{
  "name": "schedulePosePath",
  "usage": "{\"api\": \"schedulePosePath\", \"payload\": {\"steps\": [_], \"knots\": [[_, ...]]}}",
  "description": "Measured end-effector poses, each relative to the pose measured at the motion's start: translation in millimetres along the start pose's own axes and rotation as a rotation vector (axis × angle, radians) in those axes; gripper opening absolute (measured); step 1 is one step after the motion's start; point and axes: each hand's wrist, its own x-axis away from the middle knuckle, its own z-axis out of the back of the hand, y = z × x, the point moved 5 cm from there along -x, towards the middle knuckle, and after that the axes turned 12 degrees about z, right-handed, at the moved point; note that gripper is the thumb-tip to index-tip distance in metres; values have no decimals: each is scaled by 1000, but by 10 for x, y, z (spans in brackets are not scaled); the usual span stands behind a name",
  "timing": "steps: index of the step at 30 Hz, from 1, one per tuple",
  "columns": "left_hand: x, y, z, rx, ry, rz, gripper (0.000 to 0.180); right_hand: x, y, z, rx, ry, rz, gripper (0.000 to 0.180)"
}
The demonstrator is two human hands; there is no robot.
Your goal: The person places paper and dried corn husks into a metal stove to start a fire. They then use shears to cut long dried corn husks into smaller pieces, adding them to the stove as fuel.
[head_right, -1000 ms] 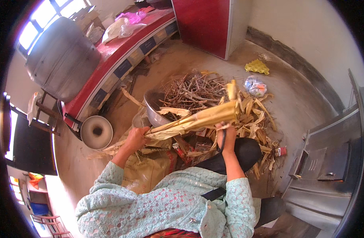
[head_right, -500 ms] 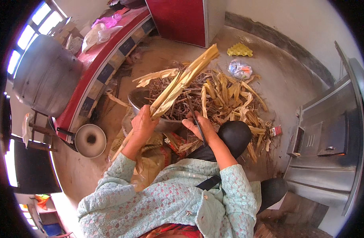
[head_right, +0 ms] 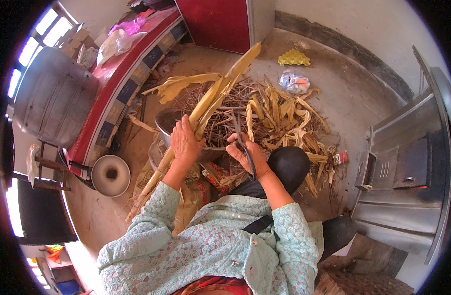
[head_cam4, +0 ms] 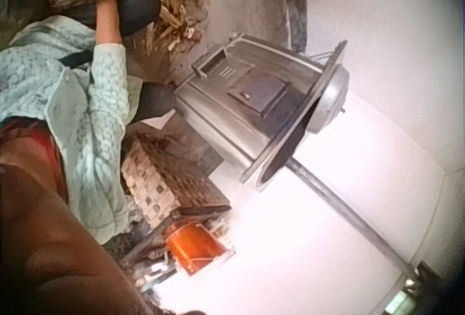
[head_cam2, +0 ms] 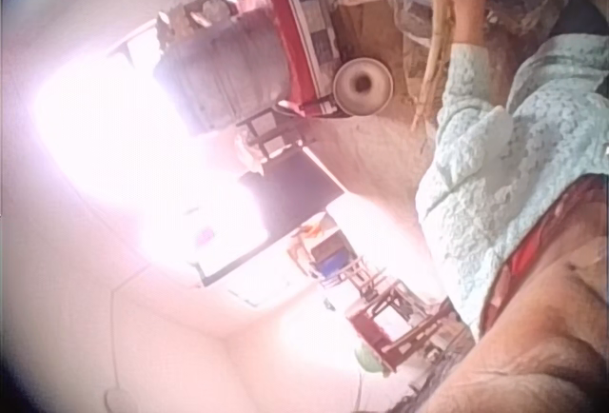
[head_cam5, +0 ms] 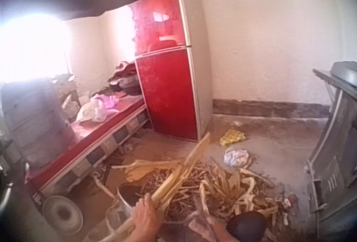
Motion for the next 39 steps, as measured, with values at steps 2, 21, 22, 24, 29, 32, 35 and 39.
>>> {"api": "schedulePosePath", "payload": {"steps": [2, 21, 22, 24, 29, 32, 35, 39], "knots": [[70, 65, -30, 18, -81, -19, 90, -11, 84, -51, -26, -64, 6, 45], [438, 255, -220, 94, -107, -133, 28, -45, 196, 25, 463, -96, -128, 62], [457, 273, -227, 92, -112, -148, 28, -45, 173, 42, 465, -101, -171, 64], [455, 284, -237, 73, -135, -158, 32, -53, 112, 56, 423, -96, -190, 67], [452, 288, -239, 23, -122, -221, 34, -76, 152, 95, 427, -97, -231, 63], [472, 315, -232, 4, -112, -241, 30, -82, 145, 94, 420, -72, -191, 58], [470, 353, -217, -4, -118, -241, 25, -74, 188, 86, 435, 6, -129, 51], [431, 389, -234, 76, -142, -223, 24, -35, 234, 96, 308, 99, -235, 37]]}}
